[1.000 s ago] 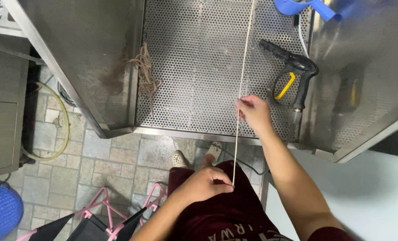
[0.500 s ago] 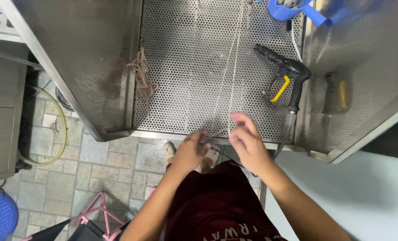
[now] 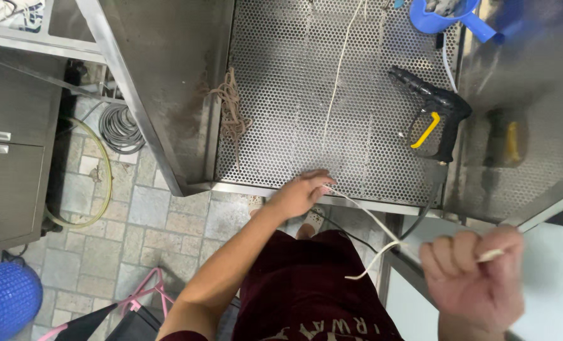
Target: The person holds shoe laces and sprays them with a nozzle in a booth, then moves them to a sink to wash them by hand along with other shoe parts.
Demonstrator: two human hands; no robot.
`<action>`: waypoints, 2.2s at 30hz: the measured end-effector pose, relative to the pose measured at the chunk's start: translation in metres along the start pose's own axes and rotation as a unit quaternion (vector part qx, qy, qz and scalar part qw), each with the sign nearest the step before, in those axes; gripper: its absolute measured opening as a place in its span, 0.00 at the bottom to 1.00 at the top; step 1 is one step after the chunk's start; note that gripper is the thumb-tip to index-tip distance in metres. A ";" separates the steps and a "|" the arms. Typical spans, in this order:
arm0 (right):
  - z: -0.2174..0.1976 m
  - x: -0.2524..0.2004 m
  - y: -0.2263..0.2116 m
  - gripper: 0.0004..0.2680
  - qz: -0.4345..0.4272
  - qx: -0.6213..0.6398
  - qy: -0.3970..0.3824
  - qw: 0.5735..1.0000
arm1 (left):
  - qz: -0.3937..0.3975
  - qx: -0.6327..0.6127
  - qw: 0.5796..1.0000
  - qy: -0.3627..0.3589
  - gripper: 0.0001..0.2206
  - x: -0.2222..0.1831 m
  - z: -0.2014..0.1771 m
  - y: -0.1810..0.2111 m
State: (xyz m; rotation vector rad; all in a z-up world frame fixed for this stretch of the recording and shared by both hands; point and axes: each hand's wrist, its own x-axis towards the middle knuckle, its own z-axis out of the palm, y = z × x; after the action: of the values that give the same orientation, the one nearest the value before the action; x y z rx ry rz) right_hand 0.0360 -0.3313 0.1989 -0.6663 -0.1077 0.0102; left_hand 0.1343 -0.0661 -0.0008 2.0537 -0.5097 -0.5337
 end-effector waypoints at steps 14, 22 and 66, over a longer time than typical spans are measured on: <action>-0.005 0.032 0.007 0.07 -0.192 -0.219 0.082 0.953 | 0.100 0.102 0.979 -0.148 0.09 -0.049 -0.003 0.030; -0.001 0.051 0.156 0.08 0.300 -0.243 0.013 0.922 | 0.138 -0.144 0.977 0.075 0.10 -0.088 -0.120 0.091; 0.157 0.155 0.250 0.15 0.442 -0.686 -0.226 0.533 | -0.149 0.423 0.796 0.406 0.54 -0.186 -0.590 -0.179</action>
State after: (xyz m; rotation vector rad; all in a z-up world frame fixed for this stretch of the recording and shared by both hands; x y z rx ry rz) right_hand 0.1799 -0.0309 0.1818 -2.2795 -0.2707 1.2354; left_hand 0.3348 0.5243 0.1604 2.9524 0.1649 0.5587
